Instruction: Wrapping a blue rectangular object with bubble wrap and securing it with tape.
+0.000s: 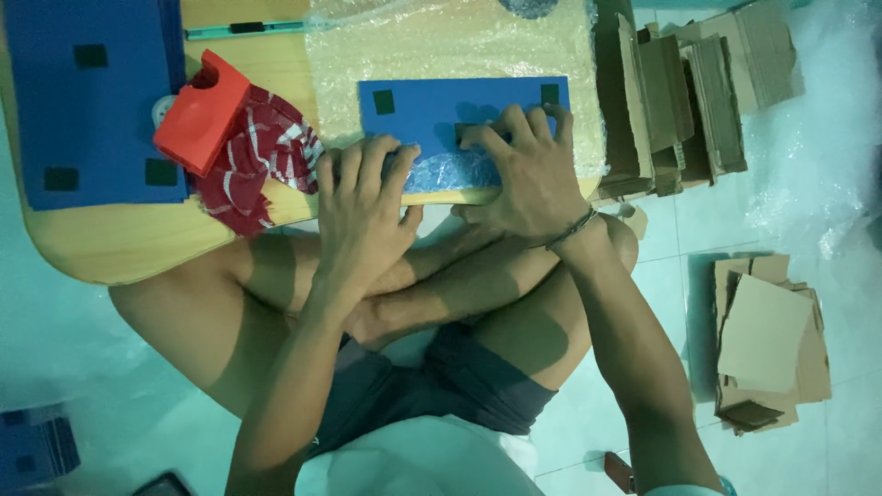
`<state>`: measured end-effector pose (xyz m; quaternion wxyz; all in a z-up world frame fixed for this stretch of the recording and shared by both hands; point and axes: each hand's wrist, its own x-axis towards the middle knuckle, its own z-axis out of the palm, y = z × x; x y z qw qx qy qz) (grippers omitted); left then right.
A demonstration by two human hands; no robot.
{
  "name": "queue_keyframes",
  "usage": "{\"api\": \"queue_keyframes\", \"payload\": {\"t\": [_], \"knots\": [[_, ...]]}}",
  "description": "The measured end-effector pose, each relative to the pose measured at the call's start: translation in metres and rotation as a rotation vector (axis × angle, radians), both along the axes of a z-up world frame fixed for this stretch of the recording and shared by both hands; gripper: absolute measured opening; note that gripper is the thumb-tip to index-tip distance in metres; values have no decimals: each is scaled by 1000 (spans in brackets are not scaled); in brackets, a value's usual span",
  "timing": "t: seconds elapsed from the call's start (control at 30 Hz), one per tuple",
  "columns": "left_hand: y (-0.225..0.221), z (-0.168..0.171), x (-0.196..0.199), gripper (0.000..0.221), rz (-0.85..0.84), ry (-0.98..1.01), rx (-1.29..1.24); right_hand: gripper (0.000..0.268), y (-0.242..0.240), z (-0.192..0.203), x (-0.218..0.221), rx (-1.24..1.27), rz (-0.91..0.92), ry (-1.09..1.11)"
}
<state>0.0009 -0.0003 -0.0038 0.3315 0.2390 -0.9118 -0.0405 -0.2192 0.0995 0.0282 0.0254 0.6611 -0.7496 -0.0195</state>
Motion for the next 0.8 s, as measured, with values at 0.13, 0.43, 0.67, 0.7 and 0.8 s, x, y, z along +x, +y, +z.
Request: {"api": "queue_keyframes", "payload": {"t": [0.13,0.43,0.67,0.7,0.8], "knots": [[0,4,1,63,-1,-19,-19,94,-2,4,-3,67,-5,-56],[1,2,0,66,9,-32,15,104,-2,8,3,35,-28,-70],[2,2,0,68,17,-52,-24,90,4,12,4,8,12,-87],[2,5,-2,68,19,-47,-60,90,4,15,4,0,35,-112],[3,1,-3,72,31,-33,-78,87,6,18,8,-80,58,-117]]}}
